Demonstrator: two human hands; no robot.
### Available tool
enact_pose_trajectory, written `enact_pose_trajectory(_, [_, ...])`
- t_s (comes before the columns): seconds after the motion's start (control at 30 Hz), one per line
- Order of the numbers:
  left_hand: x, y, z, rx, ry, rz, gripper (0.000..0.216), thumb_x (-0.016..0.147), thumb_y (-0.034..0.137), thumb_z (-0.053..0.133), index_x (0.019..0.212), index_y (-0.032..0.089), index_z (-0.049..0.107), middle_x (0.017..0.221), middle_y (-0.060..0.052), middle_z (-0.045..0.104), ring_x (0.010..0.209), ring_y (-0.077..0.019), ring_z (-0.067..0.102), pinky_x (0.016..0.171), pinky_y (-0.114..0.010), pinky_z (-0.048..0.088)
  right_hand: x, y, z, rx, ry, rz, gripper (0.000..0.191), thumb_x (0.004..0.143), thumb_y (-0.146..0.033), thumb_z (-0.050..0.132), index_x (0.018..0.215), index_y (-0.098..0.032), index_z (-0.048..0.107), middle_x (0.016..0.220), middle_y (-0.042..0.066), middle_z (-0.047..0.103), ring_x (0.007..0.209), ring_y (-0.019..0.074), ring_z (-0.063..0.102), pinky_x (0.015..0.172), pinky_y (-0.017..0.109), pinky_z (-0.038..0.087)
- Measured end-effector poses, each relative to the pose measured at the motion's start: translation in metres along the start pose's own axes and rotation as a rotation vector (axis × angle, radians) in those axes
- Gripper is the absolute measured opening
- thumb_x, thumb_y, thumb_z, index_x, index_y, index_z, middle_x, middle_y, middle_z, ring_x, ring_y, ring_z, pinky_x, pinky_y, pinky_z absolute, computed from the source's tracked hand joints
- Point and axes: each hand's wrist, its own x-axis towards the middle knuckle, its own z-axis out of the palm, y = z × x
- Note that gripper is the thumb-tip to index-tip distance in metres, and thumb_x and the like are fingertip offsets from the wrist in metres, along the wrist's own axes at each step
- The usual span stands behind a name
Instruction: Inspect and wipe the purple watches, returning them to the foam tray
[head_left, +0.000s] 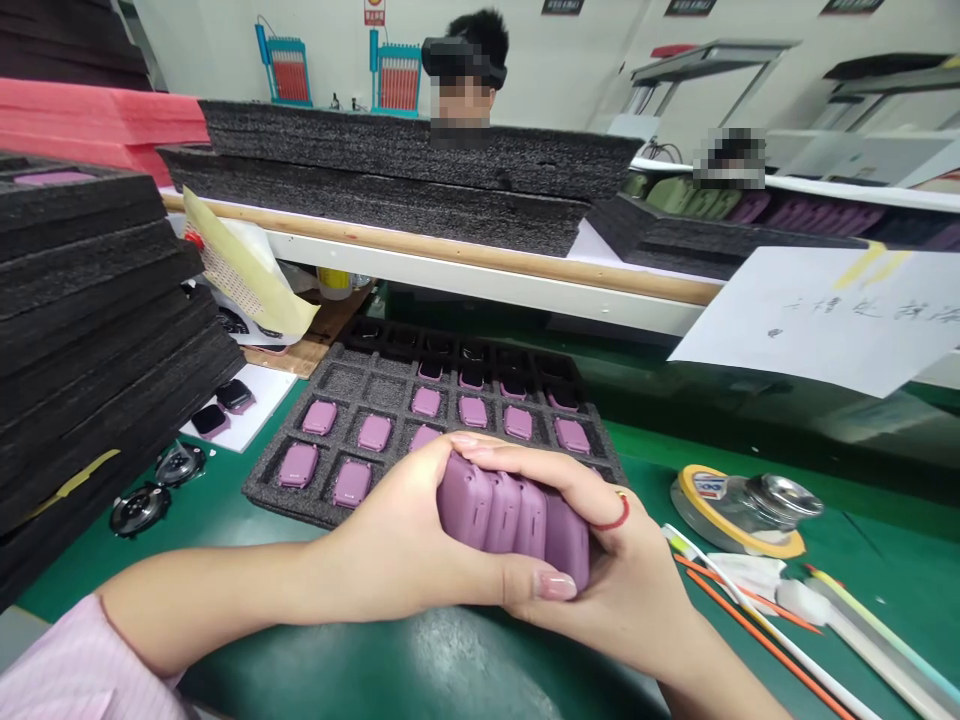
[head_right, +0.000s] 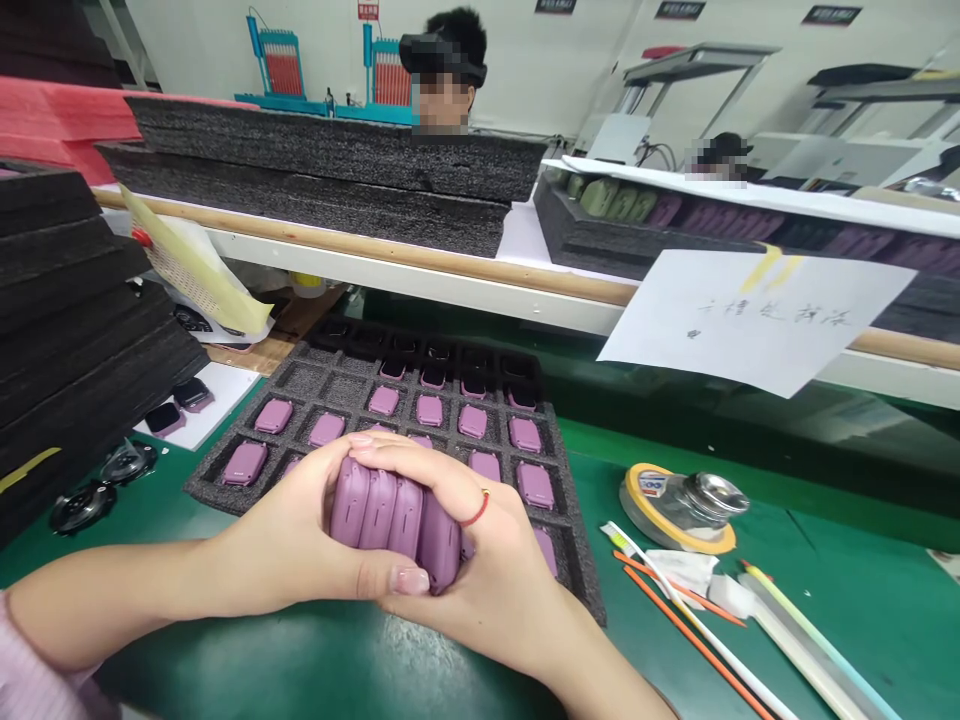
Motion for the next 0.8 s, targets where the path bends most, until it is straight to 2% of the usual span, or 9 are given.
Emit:
enact_pose_trajectory(0.13, [0.000, 0.006, 0.004, -0.084, -0.033, -0.080, 0.060, 0.066, 0.020, 0.089, 0.118, 0.023, 0.059, 0.117, -0.004, 0.069, 0.114, -0.0244, 0.067, 0.097, -0.037, 0.056, -0.002, -0.003, 0.007, -0.075, 0.031, 0.025, 0.077, 0.077, -0.024, 0.084, 0.145, -0.032, 0.047, 0.136, 0.001, 0.067, 0.125, 0.0189, 0.065, 0.110, 0.028, 0.052])
enact_pose_trajectory(0.23, [0.002, 0.006, 0.005, -0.134, -0.056, -0.068, 0.070, 0.065, 0.017, 0.090, 0.124, 0.022, 0.053, 0.128, -0.007, 0.067, 0.127, -0.0258, 0.061, 0.108, -0.040, 0.050, -0.005, -0.002, 0.017, -0.170, 0.093, 0.035, 0.095, 0.081, -0.020, 0.079, 0.158, -0.032, 0.026, 0.135, 0.004, 0.066, 0.130, 0.0218, 0.061, 0.115, 0.038, 0.049])
enact_pose_trajectory(0.3, [0.003, 0.003, 0.005, -0.114, -0.045, -0.028, 0.081, 0.060, 0.012, 0.092, 0.129, 0.023, 0.051, 0.136, -0.007, 0.063, 0.138, -0.0272, 0.052, 0.116, -0.042, 0.042, -0.006, -0.002, 0.021, -0.226, 0.108, 0.023, 0.098, 0.084, -0.018, 0.075, 0.162, -0.031, 0.016, 0.138, 0.006, 0.064, 0.134, 0.0246, 0.057, 0.118, 0.045, 0.046])
enact_pose_trajectory(0.4, [0.002, -0.001, 0.004, -0.047, -0.022, 0.018, 0.092, 0.059, 0.011, 0.093, 0.137, 0.027, 0.048, 0.143, -0.006, 0.059, 0.144, -0.0290, 0.044, 0.119, -0.043, 0.039, -0.008, -0.005, 0.020, -0.257, 0.082, -0.035, 0.105, 0.085, -0.030, 0.078, 0.163, -0.031, 0.008, 0.149, 0.010, 0.055, 0.140, 0.0307, 0.050, 0.121, 0.057, 0.036])
enact_pose_trajectory(0.47, [0.000, -0.002, 0.004, -0.031, -0.032, 0.076, 0.093, 0.062, 0.012, 0.091, 0.140, 0.028, 0.044, 0.139, -0.007, 0.063, 0.138, -0.0290, 0.052, 0.114, -0.043, 0.044, -0.009, -0.009, 0.013, -0.214, 0.075, -0.058, 0.109, 0.079, -0.050, 0.080, 0.163, -0.034, 0.012, 0.154, 0.011, 0.049, 0.141, 0.0353, 0.048, 0.121, 0.061, 0.034])
enact_pose_trajectory(0.53, [0.000, -0.003, 0.005, -0.053, -0.088, 0.151, 0.088, 0.067, 0.012, 0.089, 0.140, 0.028, 0.041, 0.127, -0.007, 0.070, 0.124, -0.0271, 0.064, 0.105, -0.042, 0.051, -0.011, -0.012, 0.005, -0.118, 0.163, -0.052, 0.099, 0.080, -0.067, 0.070, 0.161, -0.036, 0.021, 0.153, 0.009, 0.050, 0.142, 0.0368, 0.047, 0.120, 0.060, 0.036])
enact_pose_trajectory(0.6, [0.001, -0.004, 0.004, -0.061, -0.140, 0.225, 0.082, 0.070, 0.010, 0.086, 0.136, 0.027, 0.041, 0.117, -0.007, 0.074, 0.114, -0.0252, 0.070, 0.099, -0.041, 0.055, -0.011, -0.012, -0.001, 0.010, 0.307, -0.015, 0.078, 0.089, -0.068, 0.058, 0.156, -0.036, 0.033, 0.147, 0.007, 0.055, 0.142, 0.0343, 0.047, 0.120, 0.057, 0.038])
enact_pose_trajectory(0.67, [0.003, -0.004, 0.003, -0.014, -0.150, 0.297, 0.075, 0.070, 0.009, 0.086, 0.129, 0.025, 0.043, 0.116, -0.008, 0.075, 0.113, -0.0250, 0.071, 0.098, -0.039, 0.056, -0.010, -0.009, -0.006, 0.128, 0.369, 0.087, 0.065, 0.093, -0.066, 0.051, 0.151, -0.036, 0.043, 0.142, 0.005, 0.059, 0.139, 0.0312, 0.050, 0.119, 0.053, 0.039])
enact_pose_trajectory(0.8, [0.008, -0.006, 0.000, 0.051, -0.187, 0.464, 0.066, 0.072, 0.007, 0.084, 0.122, 0.023, 0.045, 0.118, -0.010, 0.074, 0.115, -0.0258, 0.071, 0.096, -0.037, 0.057, -0.004, 0.001, -0.010, 0.292, 0.150, 0.373, 0.076, 0.090, -0.081, 0.034, 0.151, -0.036, 0.042, 0.135, 0.008, 0.066, 0.124, 0.0307, 0.064, 0.105, 0.051, 0.054])
